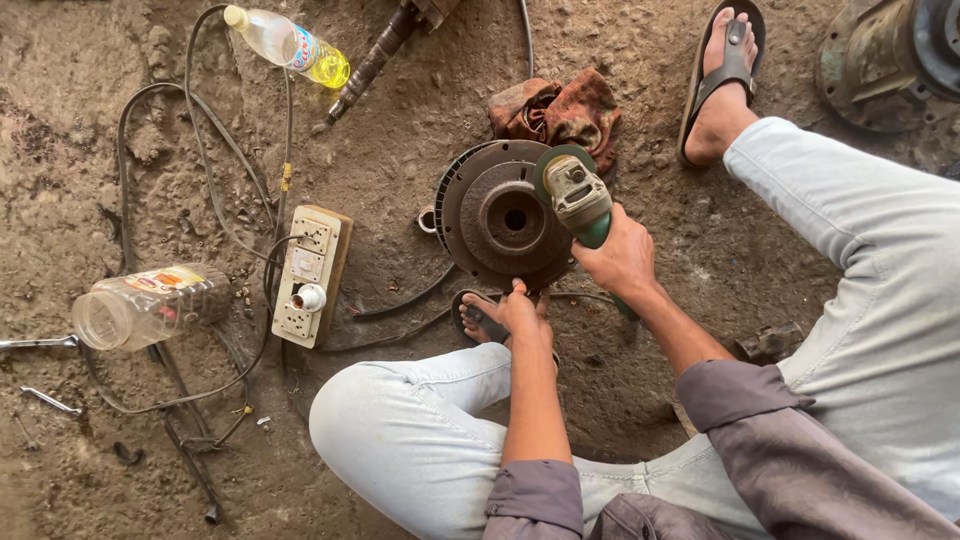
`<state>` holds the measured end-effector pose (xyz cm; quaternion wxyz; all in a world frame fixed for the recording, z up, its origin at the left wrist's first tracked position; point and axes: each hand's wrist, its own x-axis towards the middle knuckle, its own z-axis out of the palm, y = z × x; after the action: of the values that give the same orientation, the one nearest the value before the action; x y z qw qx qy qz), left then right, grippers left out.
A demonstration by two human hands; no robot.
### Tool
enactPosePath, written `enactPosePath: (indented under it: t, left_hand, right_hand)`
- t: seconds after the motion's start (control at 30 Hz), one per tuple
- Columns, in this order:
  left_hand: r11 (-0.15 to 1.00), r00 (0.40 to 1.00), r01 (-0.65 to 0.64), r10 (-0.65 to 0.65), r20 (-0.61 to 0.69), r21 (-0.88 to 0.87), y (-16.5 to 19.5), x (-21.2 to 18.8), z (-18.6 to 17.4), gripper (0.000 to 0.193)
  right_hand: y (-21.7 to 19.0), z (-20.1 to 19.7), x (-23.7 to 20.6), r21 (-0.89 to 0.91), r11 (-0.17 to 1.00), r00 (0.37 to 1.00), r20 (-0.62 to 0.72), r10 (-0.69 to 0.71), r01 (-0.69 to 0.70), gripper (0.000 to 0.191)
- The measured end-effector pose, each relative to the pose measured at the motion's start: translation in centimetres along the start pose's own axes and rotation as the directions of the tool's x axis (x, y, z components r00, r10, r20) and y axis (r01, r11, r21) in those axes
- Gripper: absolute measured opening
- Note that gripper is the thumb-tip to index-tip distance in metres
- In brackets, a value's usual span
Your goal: The person sits on the ground and uses an angle grinder to clean rust and debris from a circular metal part. They hold the part steady with one hand while operating the grinder with the other, rotating the part to access different areas.
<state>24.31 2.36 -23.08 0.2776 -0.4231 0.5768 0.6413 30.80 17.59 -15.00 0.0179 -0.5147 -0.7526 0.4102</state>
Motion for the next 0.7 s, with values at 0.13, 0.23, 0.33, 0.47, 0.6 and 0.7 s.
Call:
enactPosePath:
  t: [0.13, 0.23, 0.33, 0.47, 0.6, 0.7]
  left_hand:
    - [1.000, 1.000, 0.001, -0.001, -0.006, 0.015, 0.0, -0.2, -0.2, 0.111]
    - [1.000, 1.000, -0.008, 0.008, 0.005, 0.001, 0.2, -0.5, -0.2, 0.113]
    - [1.000, 1.000, 0.013, -0.013, 0.007, 0.006, 0.0, -0.2, -0.4, 0.110]
    - [0.999, 0.996, 0.041, -0.044, 0.080, 0.029, -0.7, 1.0, -0.8, 0.082]
    - [0.998, 0.993, 0.055, -0.059, 0.106, 0.045, -0.9, 1.2, -1.1, 0.067]
    - [0.998, 0.993, 0.036, -0.041, 0.110, 0.048, -0.6, 0.7, -1.0, 0.073]
  right_hand:
    - [0.1, -0.1, 0.4, 0.013, 0.999, 0.999, 0.019, 0.032, -0.032, 0.055]
    - [0.2, -0.1, 0.6, 0.021, 1.000, 1.000, 0.011, 0.020, -0.021, 0.053]
    - [0.2, 0.0, 0.6, 0.034, 0.999, 1.000, 0.014, 0.016, -0.016, 0.054]
    - [0.2, 0.0, 0.7, 0.015, 0.999, 0.999, 0.035, 0.042, -0.043, 0.052]
    - [0.1, -0.2, 0.6, 0.052, 0.998, 0.998, 0.042, 0.045, -0.047, 0.052]
    - [0.0, -0.2, 0.5, 0.064, 0.998, 0.999, 0.031, 0.022, -0.024, 0.052]
